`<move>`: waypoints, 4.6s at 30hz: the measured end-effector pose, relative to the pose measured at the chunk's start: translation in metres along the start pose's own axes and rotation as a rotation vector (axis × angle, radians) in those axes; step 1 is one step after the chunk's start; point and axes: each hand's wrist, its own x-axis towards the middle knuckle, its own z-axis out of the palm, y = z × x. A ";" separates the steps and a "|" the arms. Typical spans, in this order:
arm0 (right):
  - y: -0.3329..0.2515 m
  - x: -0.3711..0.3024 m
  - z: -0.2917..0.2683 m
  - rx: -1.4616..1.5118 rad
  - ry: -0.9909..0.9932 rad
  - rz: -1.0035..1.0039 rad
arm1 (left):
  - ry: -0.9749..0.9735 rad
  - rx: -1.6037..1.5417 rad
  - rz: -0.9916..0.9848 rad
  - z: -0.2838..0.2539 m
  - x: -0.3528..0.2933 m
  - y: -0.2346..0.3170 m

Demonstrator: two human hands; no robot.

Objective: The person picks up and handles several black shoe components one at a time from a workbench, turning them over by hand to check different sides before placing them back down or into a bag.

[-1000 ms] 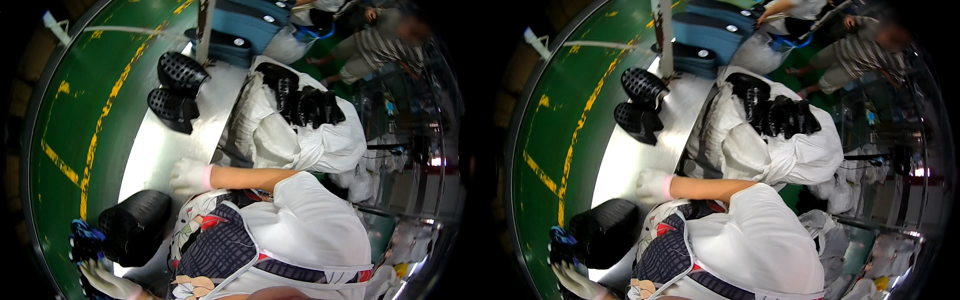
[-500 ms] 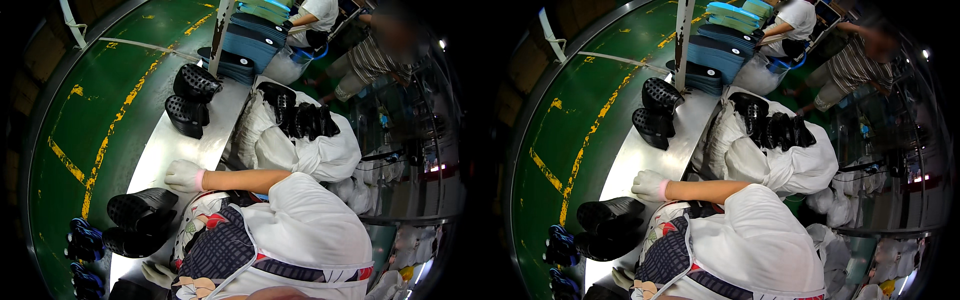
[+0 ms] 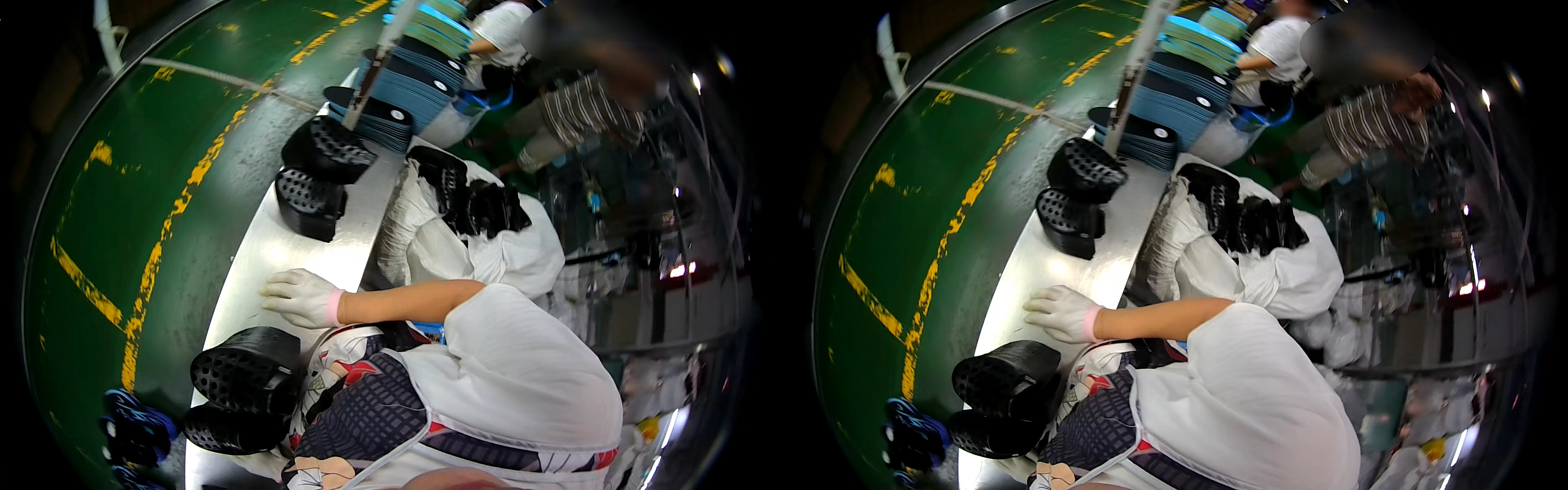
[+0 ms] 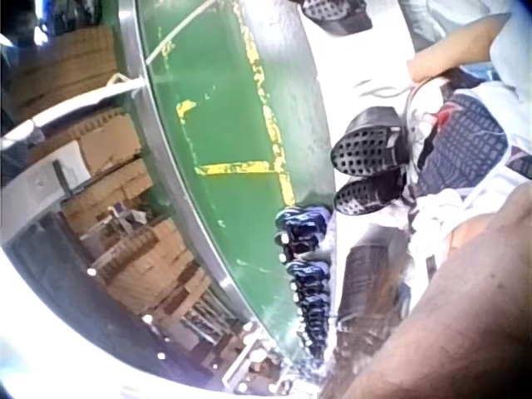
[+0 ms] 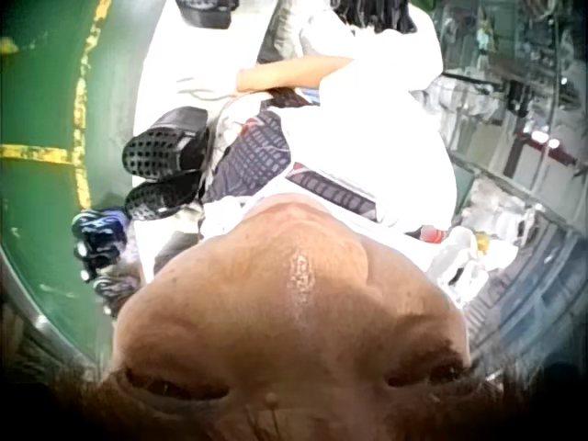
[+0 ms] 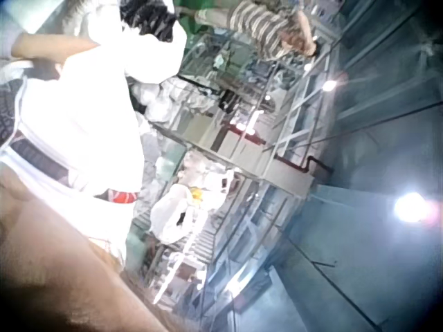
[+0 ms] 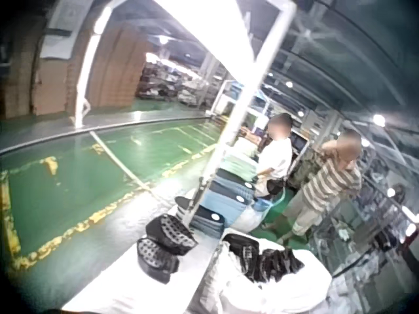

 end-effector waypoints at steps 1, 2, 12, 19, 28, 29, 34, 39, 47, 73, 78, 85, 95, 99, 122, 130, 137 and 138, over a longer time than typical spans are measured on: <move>0.000 0.001 0.000 -0.002 -0.005 0.009 | -0.004 -0.079 -0.061 0.002 0.000 0.000; 0.001 0.002 -0.001 -0.003 -0.028 0.000 | -0.010 -0.157 -0.115 0.005 0.001 0.000; -0.004 0.023 -0.010 -0.035 -0.162 0.083 | -0.007 -0.684 -0.407 0.001 0.014 0.014; -0.007 0.030 -0.014 -0.097 -0.234 0.134 | 0.037 -0.811 -0.616 0.002 0.021 0.031; 0.001 0.030 -0.012 -0.104 -0.315 0.170 | 0.147 -1.141 -0.858 0.005 0.017 0.030; 0.003 0.029 -0.012 -0.097 -0.310 0.168 | 0.173 -1.188 -0.892 0.007 0.019 0.032; 0.008 0.018 -0.002 -0.081 -0.302 0.149 | 0.024 -0.509 -0.587 -0.002 0.038 0.042; -0.003 0.017 0.016 -0.060 -0.210 0.152 | -0.057 0.384 -0.072 -0.029 0.042 0.052; -0.033 0.015 0.018 -0.074 -0.182 -0.013 | 0.077 0.421 -0.276 -0.026 -0.011 0.083; -0.032 0.013 0.025 -0.375 -0.503 -0.017 | -0.184 -0.131 -1.090 -0.061 -0.251 0.146; -0.040 0.043 0.013 -0.533 -0.619 -0.111 | -0.058 -0.170 -1.516 -0.034 -0.399 0.175; -0.105 0.086 0.022 -0.430 -0.836 -0.487 | 0.442 -0.201 -2.070 0.028 -0.495 0.243; -0.257 0.094 0.092 -0.250 -1.236 -1.067 | 0.844 0.141 -2.438 0.064 -0.501 0.293; -0.309 0.086 0.119 -0.243 -1.351 -1.248 | 0.930 0.148 -2.494 0.049 -0.496 0.298; -0.399 0.014 0.121 -0.412 -1.546 -1.574 | 0.841 -0.208 -2.517 0.055 -0.557 0.306; -0.420 -0.010 0.111 -0.383 -1.577 -1.641 | 0.928 -0.265 -2.623 0.093 -0.571 0.368; -0.436 -0.023 0.100 -0.402 -1.612 -1.696 | 0.973 -0.307 -2.638 0.084 -0.565 0.383; -0.438 -0.022 0.099 -0.419 -1.619 -1.705 | 1.039 -0.208 -2.620 0.090 -0.555 0.386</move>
